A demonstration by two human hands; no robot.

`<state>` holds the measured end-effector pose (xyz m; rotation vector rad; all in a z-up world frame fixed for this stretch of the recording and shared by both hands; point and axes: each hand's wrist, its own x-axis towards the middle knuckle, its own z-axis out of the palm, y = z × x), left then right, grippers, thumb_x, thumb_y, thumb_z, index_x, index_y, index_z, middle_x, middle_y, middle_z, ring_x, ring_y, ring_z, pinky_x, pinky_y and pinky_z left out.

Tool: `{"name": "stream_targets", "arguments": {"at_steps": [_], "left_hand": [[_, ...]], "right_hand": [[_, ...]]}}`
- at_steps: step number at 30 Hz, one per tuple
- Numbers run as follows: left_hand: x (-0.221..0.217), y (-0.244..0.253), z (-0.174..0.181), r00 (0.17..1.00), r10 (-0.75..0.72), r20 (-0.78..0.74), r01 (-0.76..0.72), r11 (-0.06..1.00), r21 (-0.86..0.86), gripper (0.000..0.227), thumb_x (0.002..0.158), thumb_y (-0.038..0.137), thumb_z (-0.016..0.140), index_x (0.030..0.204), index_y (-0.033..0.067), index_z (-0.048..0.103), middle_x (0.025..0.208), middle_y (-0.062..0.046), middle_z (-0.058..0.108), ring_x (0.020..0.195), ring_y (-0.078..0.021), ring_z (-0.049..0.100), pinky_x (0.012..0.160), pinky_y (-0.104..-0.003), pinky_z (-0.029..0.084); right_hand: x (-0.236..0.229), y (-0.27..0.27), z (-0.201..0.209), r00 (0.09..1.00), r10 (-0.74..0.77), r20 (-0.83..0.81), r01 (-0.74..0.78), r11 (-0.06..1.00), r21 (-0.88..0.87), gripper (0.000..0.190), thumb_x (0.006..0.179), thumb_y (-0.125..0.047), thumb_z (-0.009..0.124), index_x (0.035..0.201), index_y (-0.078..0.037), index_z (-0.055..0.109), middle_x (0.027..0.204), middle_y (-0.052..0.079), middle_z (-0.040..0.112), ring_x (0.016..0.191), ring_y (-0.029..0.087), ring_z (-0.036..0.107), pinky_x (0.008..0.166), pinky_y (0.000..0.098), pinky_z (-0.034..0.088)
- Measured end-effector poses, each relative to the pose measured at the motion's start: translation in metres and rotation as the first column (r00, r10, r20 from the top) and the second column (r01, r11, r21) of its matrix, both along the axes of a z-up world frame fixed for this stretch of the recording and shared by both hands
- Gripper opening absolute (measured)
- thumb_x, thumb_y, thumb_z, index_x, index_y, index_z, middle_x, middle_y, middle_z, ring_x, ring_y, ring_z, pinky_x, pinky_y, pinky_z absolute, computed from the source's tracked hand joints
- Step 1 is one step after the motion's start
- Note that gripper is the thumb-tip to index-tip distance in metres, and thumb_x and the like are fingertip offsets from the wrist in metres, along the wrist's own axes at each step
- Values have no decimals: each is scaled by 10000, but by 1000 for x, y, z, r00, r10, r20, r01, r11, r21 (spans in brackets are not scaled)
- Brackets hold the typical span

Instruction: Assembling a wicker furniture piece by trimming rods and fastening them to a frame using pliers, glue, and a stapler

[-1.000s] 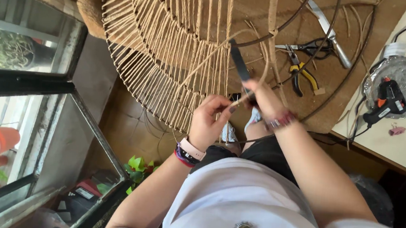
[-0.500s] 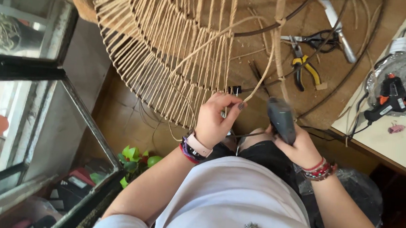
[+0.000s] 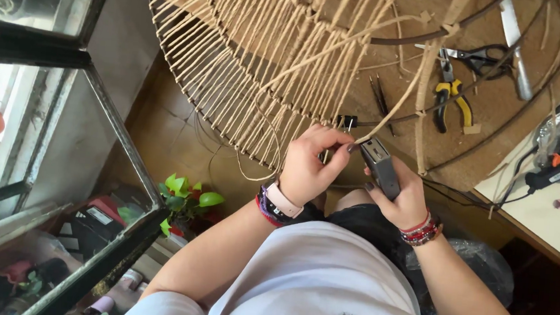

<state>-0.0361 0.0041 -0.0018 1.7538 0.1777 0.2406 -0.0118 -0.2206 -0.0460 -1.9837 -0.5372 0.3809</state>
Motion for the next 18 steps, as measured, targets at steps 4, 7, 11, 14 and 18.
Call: {"name": "stream_targets", "arguments": {"at_steps": [4, 7, 11, 14, 18], "left_hand": [[0, 2, -4, 1000, -6, -6, 6, 1000, 7, 56, 927, 130, 698, 930, 155, 749, 762, -29, 698, 802, -254, 688, 786, -355, 579], [0, 2, -5, 1000, -6, 19, 5, 1000, 18, 61, 924, 107, 687, 929, 129, 744, 756, -57, 690, 795, -289, 682, 769, -383, 575], [2, 4, -8, 1000, -5, 22, 4, 1000, 31, 49, 929, 130, 684, 933, 132, 733, 751, -53, 680, 803, -294, 680, 762, -387, 571], [4, 6, -9, 1000, -13, 21, 12, 999, 34, 51, 932, 135, 681, 935, 135, 732, 759, -52, 685, 807, -297, 680, 759, -389, 569], [6, 7, -5, 1000, -22, 22, 21, 999, 28, 63, 929, 113, 670, 947, 118, 731, 753, -70, 678, 799, -318, 682, 747, -399, 566]], "right_hand": [[2, -9, -22, 1000, 6, 0, -6, 1000, 6, 180, 811, -208, 820, 919, -110, 715, 735, 88, 630, 687, 334, 657, 602, 357, 490], [2, -14, -29, 997, 28, 76, -26, 999, -31, 238, 837, -228, 798, 968, -69, 678, 767, 154, 614, 719, 413, 646, 627, 407, 506], [3, -14, -36, 997, 18, 69, -16, 1000, -16, 268, 838, -256, 797, 1018, -79, 705, 817, 109, 664, 748, 377, 676, 649, 395, 522], [5, -11, -34, 998, 9, 65, -8, 1000, -13, 312, 827, -254, 797, 1051, -59, 700, 837, 132, 654, 764, 386, 676, 664, 409, 522], [6, -7, -27, 996, -25, 87, 27, 999, -27, 317, 802, -224, 798, 1040, -37, 706, 813, 140, 653, 753, 398, 681, 658, 418, 529]]}}
